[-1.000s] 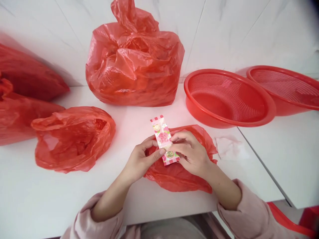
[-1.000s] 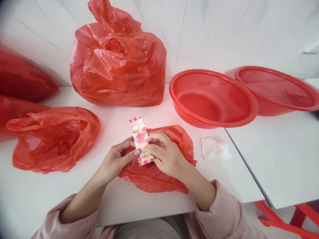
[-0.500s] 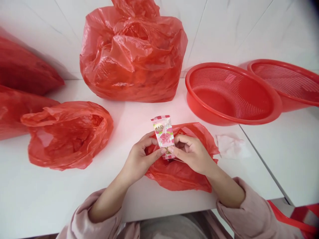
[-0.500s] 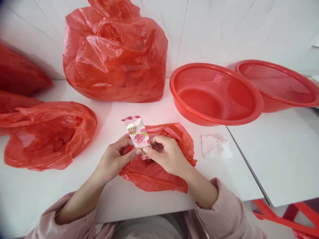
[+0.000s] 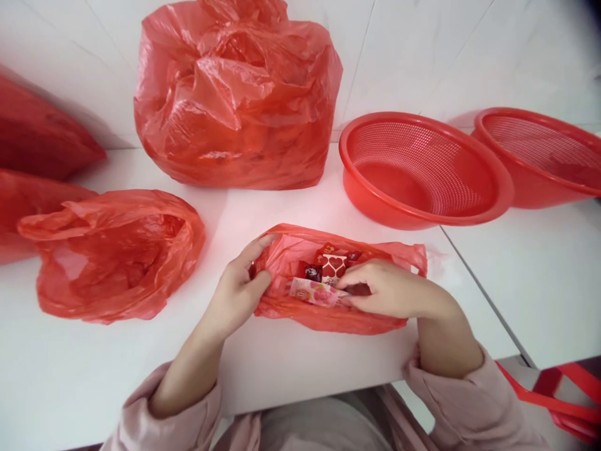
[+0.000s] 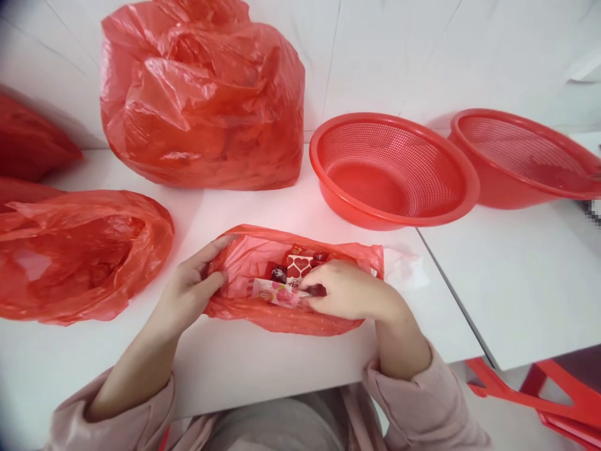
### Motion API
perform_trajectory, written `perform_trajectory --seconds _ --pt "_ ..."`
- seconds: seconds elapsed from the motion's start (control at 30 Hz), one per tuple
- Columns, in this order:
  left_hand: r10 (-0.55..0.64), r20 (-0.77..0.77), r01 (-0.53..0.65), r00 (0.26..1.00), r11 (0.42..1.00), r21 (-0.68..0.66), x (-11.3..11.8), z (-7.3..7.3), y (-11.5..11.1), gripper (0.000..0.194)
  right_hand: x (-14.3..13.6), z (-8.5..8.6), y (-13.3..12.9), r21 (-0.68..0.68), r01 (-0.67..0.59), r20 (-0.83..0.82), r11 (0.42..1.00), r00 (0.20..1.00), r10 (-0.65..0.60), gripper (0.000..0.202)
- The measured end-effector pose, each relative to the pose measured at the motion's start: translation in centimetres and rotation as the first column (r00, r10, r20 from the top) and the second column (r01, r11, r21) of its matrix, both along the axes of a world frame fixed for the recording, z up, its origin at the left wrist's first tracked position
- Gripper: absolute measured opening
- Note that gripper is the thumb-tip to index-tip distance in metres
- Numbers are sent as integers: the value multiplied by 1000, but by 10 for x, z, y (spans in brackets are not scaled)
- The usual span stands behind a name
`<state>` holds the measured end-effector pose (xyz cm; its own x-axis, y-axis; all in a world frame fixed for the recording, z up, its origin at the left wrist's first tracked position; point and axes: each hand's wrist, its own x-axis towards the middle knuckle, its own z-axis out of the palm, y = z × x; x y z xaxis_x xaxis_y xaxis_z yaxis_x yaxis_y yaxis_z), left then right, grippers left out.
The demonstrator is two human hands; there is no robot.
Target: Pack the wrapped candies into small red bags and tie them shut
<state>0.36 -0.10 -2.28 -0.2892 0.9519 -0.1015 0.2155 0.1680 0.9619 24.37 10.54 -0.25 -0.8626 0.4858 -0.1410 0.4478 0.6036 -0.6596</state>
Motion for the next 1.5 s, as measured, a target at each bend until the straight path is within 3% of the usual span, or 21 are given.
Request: perform_trajectory --seconds 0.1,0.17,0.27,0.4,0.47,0.53,0.63,0.77,0.97,1.13,1.3,1.4,1.5 --pt "-14 -25 14 1000 1000 10 0 1 -1 61 9 2 4 -16 -43 26 999 999 44 13" --pt "-58 -16 59 998 998 32 3 2 -2 58 12 1 7 45 79 -10 996 997 -79 21" --pt "-170 -42 173 985 981 92 9 2 -4 53 16 -5 9 225 268 -22 937 962 -271 34" --pt "-326 -185 347 927 933 95 19 0 -5 50 19 -16 7 337 209 117 918 958 -262 70" --pt "-352 -272 376 896 926 42 22 -3 -5 49 22 -18 7 329 200 141 923 956 -258 65" --pt "-348 -342 364 873 931 -19 23 -7 -6 48 26 -18 8 321 227 147 919 947 -285 42" --pt "-334 -388 334 859 940 -71 22 -11 -6 45 33 -17 11 368 323 155 872 903 -400 22" --pt "-270 -385 291 883 957 -3 23 -12 -5 46 36 -14 10 451 366 145 814 870 -472 30" --pt "-217 -370 265 903 961 84 24 -16 -3 50 21 -22 6 519 219 46 827 958 -283 39" --pt "-211 -410 259 887 964 65 23 -20 -4 53 21 -31 16 503 207 146 839 937 -318 28" --pt "-214 -423 262 880 963 58 25 -19 -3 55 20 -28 6 478 343 -90 809 935 -343 24" --pt "-200 -416 255 887 963 80 26 -18 -3 54 9 -31 -4 356 399 -216 845 915 -341 34" --pt "-181 -404 241 897 965 103 25 -17 -3 52 4 -32 -7 144 378 -292 914 899 -326 36"
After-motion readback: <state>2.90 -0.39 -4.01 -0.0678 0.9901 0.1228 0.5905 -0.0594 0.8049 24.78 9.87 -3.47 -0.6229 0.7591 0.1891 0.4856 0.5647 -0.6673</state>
